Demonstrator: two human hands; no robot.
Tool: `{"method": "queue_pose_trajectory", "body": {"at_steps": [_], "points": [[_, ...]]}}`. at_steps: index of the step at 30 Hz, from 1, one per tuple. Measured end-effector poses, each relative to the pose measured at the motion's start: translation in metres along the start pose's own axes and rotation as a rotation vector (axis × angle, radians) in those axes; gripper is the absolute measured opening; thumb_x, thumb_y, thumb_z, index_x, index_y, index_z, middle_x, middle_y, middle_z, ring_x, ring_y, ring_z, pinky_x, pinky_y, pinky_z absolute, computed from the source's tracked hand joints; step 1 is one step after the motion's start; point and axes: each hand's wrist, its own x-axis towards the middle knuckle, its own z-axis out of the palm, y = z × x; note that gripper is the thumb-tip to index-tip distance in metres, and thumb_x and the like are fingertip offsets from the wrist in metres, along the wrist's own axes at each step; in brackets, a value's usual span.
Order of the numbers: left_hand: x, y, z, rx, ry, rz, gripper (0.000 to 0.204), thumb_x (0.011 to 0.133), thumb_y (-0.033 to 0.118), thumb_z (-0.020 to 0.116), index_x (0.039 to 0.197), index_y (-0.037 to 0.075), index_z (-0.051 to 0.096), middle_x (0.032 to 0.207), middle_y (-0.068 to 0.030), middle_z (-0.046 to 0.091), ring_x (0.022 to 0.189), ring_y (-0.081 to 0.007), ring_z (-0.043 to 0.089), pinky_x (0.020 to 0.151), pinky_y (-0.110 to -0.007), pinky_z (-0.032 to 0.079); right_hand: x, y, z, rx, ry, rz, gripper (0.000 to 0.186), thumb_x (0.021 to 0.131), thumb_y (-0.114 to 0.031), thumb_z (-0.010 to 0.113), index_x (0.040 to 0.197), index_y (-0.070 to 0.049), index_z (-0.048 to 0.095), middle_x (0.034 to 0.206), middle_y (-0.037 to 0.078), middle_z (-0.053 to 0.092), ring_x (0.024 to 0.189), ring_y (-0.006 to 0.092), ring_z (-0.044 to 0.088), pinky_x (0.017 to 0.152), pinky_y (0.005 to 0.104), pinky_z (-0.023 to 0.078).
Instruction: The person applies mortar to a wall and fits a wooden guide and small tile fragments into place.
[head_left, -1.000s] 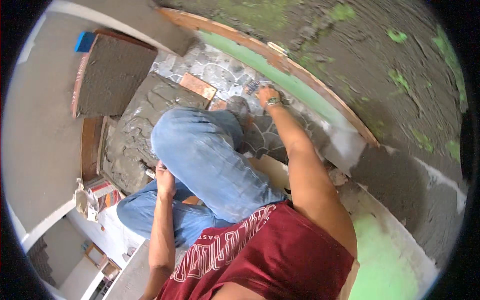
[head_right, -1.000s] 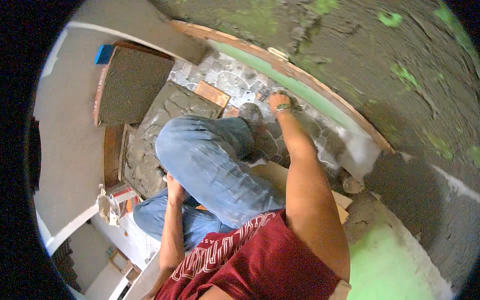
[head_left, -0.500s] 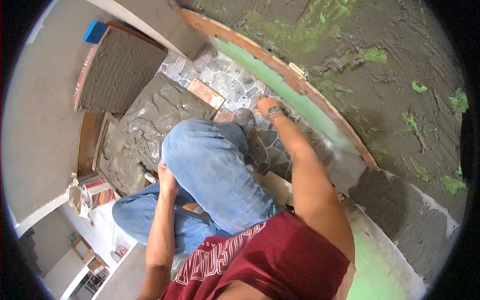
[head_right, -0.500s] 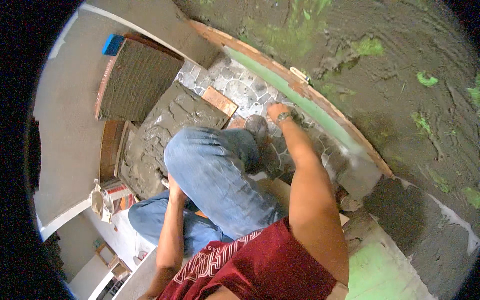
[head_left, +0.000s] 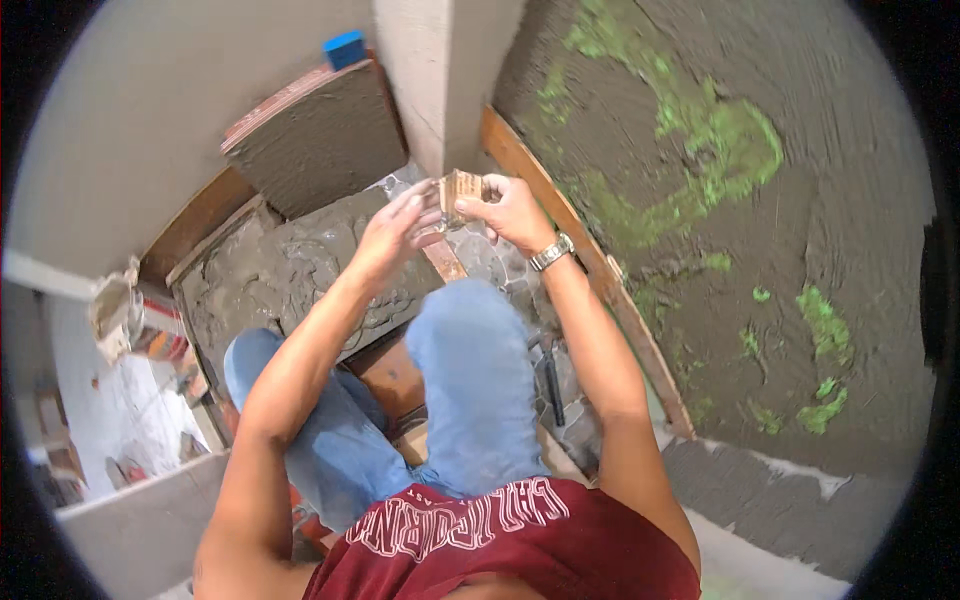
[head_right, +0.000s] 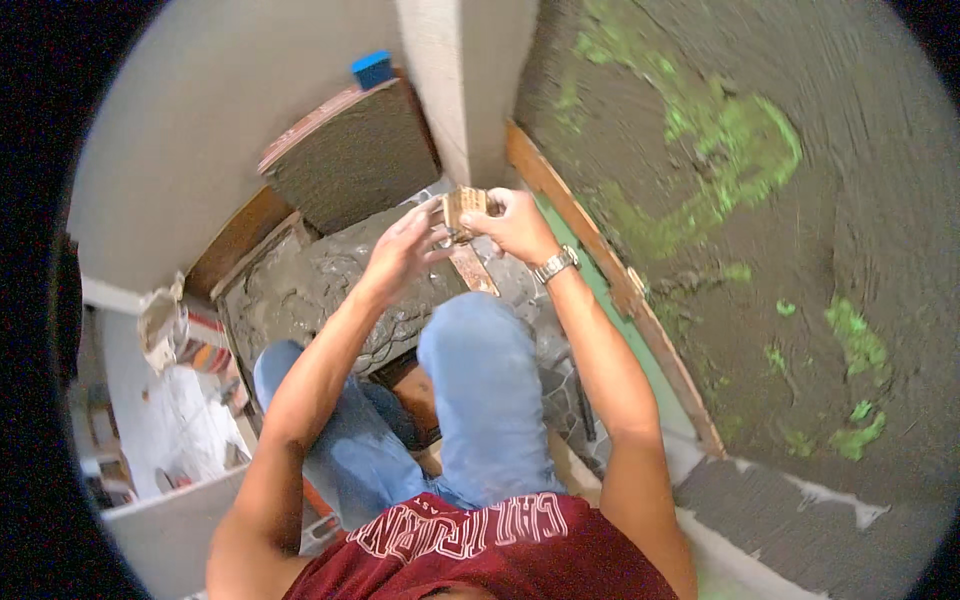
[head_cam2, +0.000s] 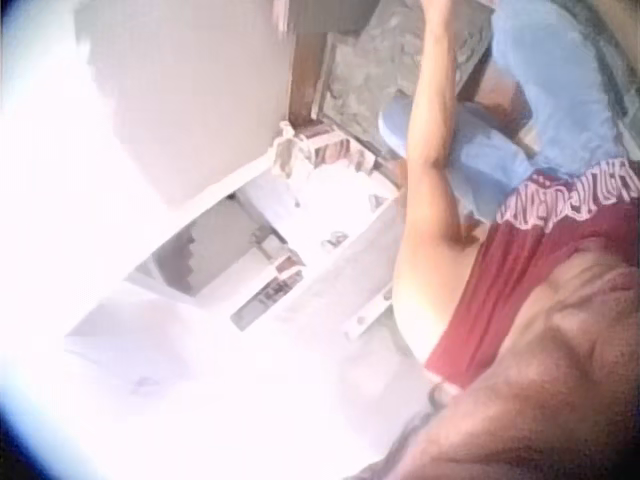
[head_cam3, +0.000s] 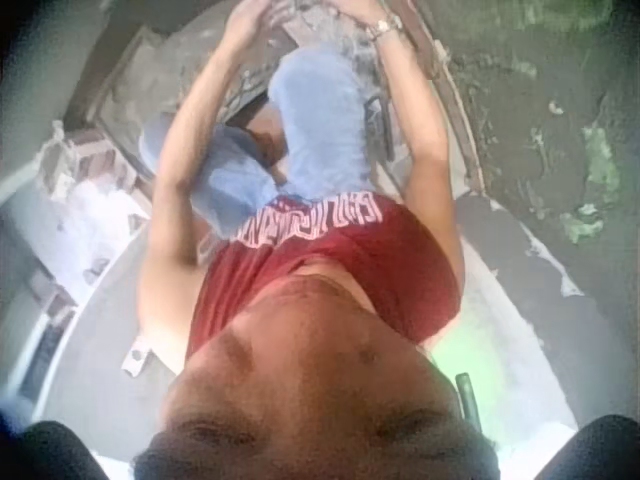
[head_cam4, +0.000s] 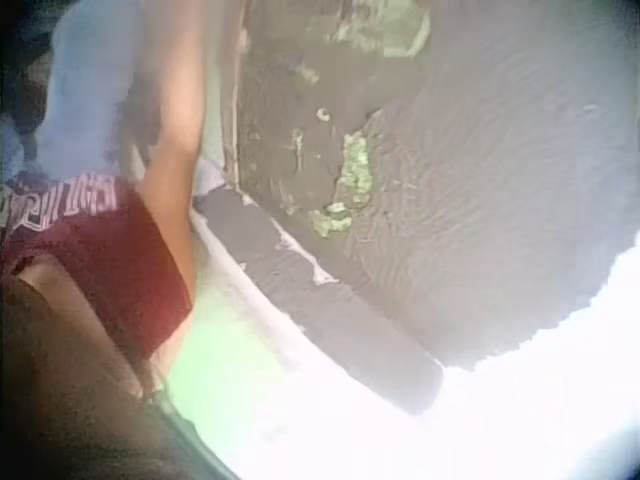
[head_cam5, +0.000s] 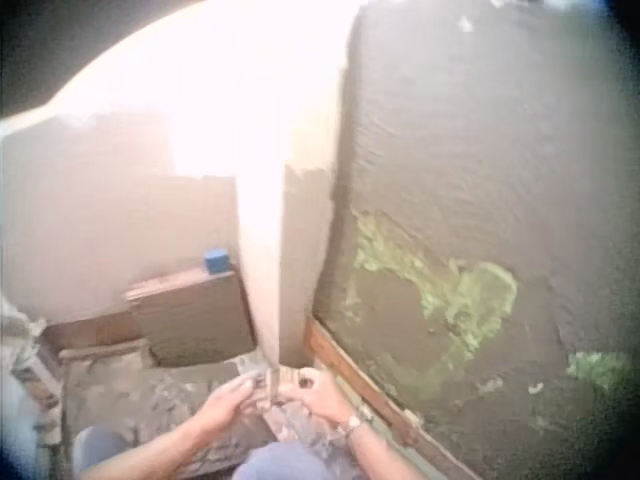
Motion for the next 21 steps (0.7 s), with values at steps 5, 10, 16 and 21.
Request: {"method": "queue_pose_trajectory", "body": {"at_steps": [5,10,16,21], "points": [[0.001,0.030,-0.020,-0.272,-0.075,0.116,0.045,0.098,0.036,0.054,0.131,0.005,0.051,0.117,-0.0045,0.062,0.109,-0.0179,0.059,0.102,-0.046,0.045,0.024,-0.071,0.050,-0.244,-0.039,-0.104,0.023,0.083,-0.021,0.069,0.083,0.002,0.063,0.066,0.006,0.065,0.043,0.0098,0.055,0.040,0.0256,0.044],[-0.008,0.035,-0.077,-0.269,0.231,0.159,0.035,0.097,0.031,0.057,0.120,0.005,0.057,0.100,0.0006,0.063,0.097,-0.0123,0.061,0.089,-0.030,0.048,0.031,-0.073,0.092,-0.020,0.150,-0.096,0.021,0.084,-0.019,0.067,0.080,-0.001,0.058,0.066,0.004,0.061,0.043,0.0062,0.050,0.038,0.0226,0.041],[-0.030,0.047,-0.066,0.025,0.252,0.372,0.033,0.093,0.026,0.065,0.113,0.000,0.065,0.100,-0.0003,0.067,0.092,-0.0073,0.058,0.083,-0.023,0.046,0.043,-0.046,0.133,-0.504,0.452,-0.391,0.028,0.078,-0.025,0.070,0.078,0.001,0.061,0.070,0.024,0.061,0.067,0.0371,0.066,0.063,0.0438,0.050],[-0.016,0.043,-0.078,0.047,0.394,0.414,0.031,0.090,0.018,0.069,0.113,-0.002,0.066,0.100,-0.0039,0.069,0.090,-0.0083,0.061,0.079,-0.024,0.050,0.035,-0.053,0.138,-0.195,0.148,-0.277,0.020,0.083,-0.019,0.068,0.083,0.000,0.064,0.072,0.014,0.069,0.064,0.0186,0.067,0.061,0.0332,0.051]]}}
